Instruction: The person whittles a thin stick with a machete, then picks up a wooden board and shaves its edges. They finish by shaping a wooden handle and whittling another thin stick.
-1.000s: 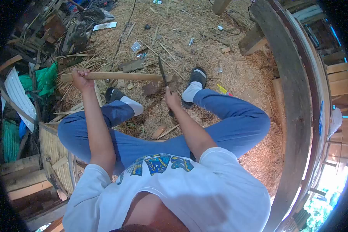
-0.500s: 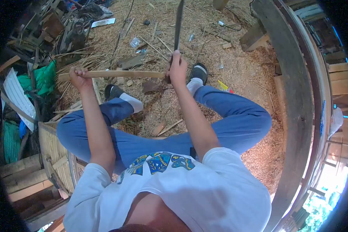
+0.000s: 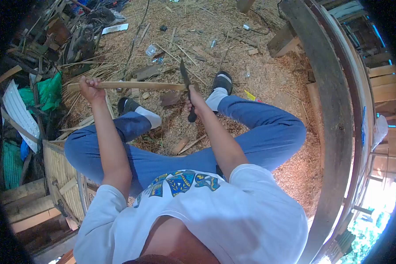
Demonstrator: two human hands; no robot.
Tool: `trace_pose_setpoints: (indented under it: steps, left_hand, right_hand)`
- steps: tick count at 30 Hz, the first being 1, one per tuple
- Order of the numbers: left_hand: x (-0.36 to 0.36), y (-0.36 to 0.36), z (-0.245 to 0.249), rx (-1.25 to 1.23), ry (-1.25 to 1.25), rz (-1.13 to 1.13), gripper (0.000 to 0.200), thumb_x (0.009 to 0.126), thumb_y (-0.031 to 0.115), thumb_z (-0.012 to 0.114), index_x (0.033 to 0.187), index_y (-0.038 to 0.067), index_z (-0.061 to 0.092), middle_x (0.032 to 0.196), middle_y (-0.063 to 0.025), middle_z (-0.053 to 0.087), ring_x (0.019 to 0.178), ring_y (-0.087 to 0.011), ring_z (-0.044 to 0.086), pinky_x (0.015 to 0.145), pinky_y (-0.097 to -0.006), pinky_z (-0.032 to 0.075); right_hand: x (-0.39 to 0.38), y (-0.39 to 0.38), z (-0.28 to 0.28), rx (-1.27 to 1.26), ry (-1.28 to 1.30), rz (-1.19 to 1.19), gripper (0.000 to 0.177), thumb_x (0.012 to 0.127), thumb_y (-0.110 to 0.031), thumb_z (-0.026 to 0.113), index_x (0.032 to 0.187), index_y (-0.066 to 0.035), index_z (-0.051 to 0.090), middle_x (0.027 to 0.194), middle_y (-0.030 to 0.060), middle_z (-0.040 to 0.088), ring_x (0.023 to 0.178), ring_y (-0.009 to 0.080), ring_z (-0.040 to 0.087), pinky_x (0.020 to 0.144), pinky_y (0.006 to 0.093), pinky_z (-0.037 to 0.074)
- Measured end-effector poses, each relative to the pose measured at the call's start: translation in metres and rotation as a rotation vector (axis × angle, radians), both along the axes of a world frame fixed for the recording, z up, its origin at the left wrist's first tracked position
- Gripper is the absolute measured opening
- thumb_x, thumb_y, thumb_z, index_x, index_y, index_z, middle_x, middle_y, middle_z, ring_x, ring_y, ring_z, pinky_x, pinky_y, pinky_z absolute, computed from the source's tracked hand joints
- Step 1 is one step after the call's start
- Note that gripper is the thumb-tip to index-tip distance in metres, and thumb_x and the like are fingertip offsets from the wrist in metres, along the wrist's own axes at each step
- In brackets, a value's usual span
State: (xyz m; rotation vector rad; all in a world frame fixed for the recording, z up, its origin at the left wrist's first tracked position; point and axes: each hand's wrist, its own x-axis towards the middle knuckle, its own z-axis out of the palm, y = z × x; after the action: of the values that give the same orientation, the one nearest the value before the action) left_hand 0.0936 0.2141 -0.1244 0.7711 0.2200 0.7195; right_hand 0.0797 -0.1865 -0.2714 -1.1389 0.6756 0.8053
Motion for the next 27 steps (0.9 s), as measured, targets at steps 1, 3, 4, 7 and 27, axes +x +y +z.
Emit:
trace_pose_setpoints:
  steps: [1, 3, 4, 7, 27]
  left_hand:
    - [0.000, 0.000, -0.001, -0.014, 0.003, 0.003, 0.029, 0.096, 0.022, 0.058, 0.071, 0.015, 0.047, 0.057, 0.0016, 0.046, 0.048, -0.0132, 0.044, 0.055, -0.0331, 0.043]
    - [0.004, 0.001, -0.001, -0.018, 0.004, -0.001, 0.029, 0.096, 0.021, 0.058, 0.071, 0.015, 0.047, 0.057, 0.0016, 0.046, 0.048, -0.0131, 0.044, 0.055, -0.0331, 0.043]
    - [0.003, 0.002, -0.001, -0.009, 0.003, -0.004, 0.029, 0.096, 0.021, 0.058, 0.070, 0.015, 0.047, 0.056, 0.0016, 0.046, 0.048, -0.0131, 0.045, 0.055, -0.0331, 0.043]
    - [0.001, 0.002, -0.001, -0.016, 0.023, 0.001, 0.029, 0.096, 0.022, 0.058, 0.070, 0.015, 0.047, 0.056, 0.0017, 0.046, 0.048, -0.0130, 0.045, 0.055, -0.0330, 0.043]
    - [0.004, 0.002, -0.007, -0.074, 0.070, 0.063, 0.026, 0.095, 0.024, 0.063, 0.076, 0.015, 0.047, 0.061, 0.0019, 0.047, 0.052, -0.0134, 0.046, 0.058, -0.0320, 0.044]
  right_hand:
    - [0.005, 0.006, 0.021, -0.134, -0.122, -0.009, 0.061, 0.097, -0.070, 0.046, 0.081, -0.011, 0.045, 0.055, -0.0022, 0.042, 0.040, 0.0118, 0.038, 0.040, 0.0304, 0.034]
    - [0.017, 0.013, 0.075, -0.177, -0.392, -0.133, 0.056, 0.101, -0.062, 0.044, 0.080, -0.010, 0.046, 0.056, 0.0006, 0.045, 0.040, 0.0123, 0.040, 0.039, 0.0302, 0.034]
    - [0.023, 0.016, 0.104, -0.183, -0.540, -0.186, 0.055, 0.102, -0.060, 0.043, 0.080, -0.010, 0.046, 0.056, 0.0014, 0.046, 0.040, 0.0125, 0.041, 0.039, 0.0303, 0.034]
    - [0.020, 0.017, 0.120, -0.251, -0.789, -0.311, 0.054, 0.106, -0.051, 0.042, 0.075, -0.007, 0.051, 0.056, 0.0035, 0.048, 0.043, 0.0154, 0.046, 0.042, 0.0353, 0.040]
    - [0.016, 0.015, 0.091, -0.248, -0.527, -0.126, 0.062, 0.101, -0.065, 0.041, 0.075, -0.009, 0.048, 0.055, 0.0003, 0.044, 0.038, 0.0139, 0.039, 0.039, 0.0334, 0.036]
